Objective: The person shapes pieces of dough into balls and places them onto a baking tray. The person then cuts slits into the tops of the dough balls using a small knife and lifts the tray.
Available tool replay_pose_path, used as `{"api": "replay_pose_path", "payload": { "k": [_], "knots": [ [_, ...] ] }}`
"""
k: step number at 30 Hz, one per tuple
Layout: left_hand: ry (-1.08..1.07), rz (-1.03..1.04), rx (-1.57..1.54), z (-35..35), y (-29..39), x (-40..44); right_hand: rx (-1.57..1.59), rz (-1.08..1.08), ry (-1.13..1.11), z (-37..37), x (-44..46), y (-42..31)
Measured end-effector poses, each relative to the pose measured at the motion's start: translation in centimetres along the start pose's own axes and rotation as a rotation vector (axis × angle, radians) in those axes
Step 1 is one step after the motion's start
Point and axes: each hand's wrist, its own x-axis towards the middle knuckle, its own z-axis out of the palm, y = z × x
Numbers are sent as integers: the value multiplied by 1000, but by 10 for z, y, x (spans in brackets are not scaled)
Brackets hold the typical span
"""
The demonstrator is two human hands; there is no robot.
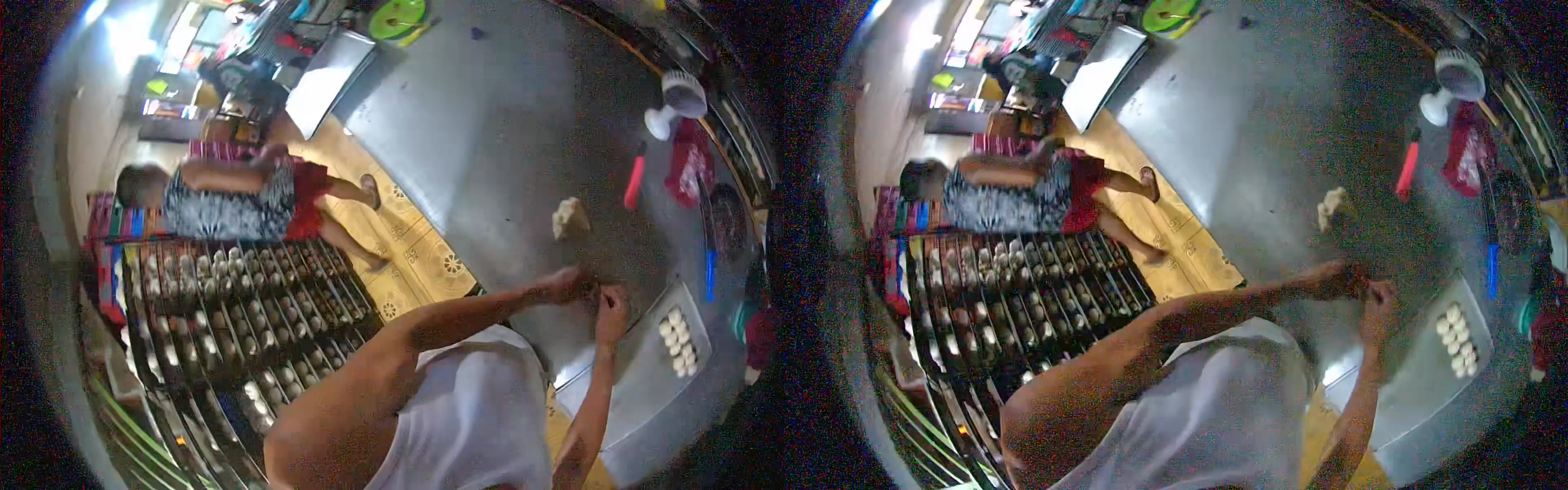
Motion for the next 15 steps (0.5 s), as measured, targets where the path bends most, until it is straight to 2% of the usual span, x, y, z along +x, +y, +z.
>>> {"api": "replay_pose_path", "payload": {
  "k": [1, 2, 3, 4, 5, 6, 7, 8, 9, 10, 11, 12, 13, 14, 15],
  "knots": [
    [21, 299, 646, 13, -62, 29, 68, 19, 49, 5, 5, 9],
    [40, 354, 285, 11, -47, 16, -71, -34, 20, 10, 5, 19],
    [50, 400, -77, 7, -19, -6, -65, -47, 12, 14, 1, 11],
    [101, 186, 156, -1, 5, -17, -106, -233, 80, 13, -9, -7],
    [-23, 188, 459, 1, -31, 4, -156, -400, 147, 10, -22, -17],
    [-172, 205, 750, 5, -14, 11, -220, -230, -5, 16, -20, 2],
    [-128, 76, 646, -5, -12, -3, -254, -186, 20, 21, -28, 24],
    [-203, 201, 1117, -2, -5, -4, -302, -120, 53, 20, -28, 13],
    [8, 532, 344, -11, 2, -15, -553, -66, -88, 19, -26, 17],
    [-43, 205, 356, 2, -62, 5, -306, 20, -49, 29, -22, 58],
    [-115, 281, 419, -14, -42, 0, 4, 370, -74, 22, -17, 18],
    [-134, 238, 501, -14, -76, 12, -29, 340, -115, 16, -19, -12],
    [-93, 236, 574, -7, -72, 6, -91, 244, -20, 40, -28, 23],
    [-30, 239, 661, -5, -59, 5, -413, 183, -20, 36, -35, 5],
    [-88, 261, 645, -1, -45, 2, -251, 131, 96, 49, -38, 25]
  ]
}}
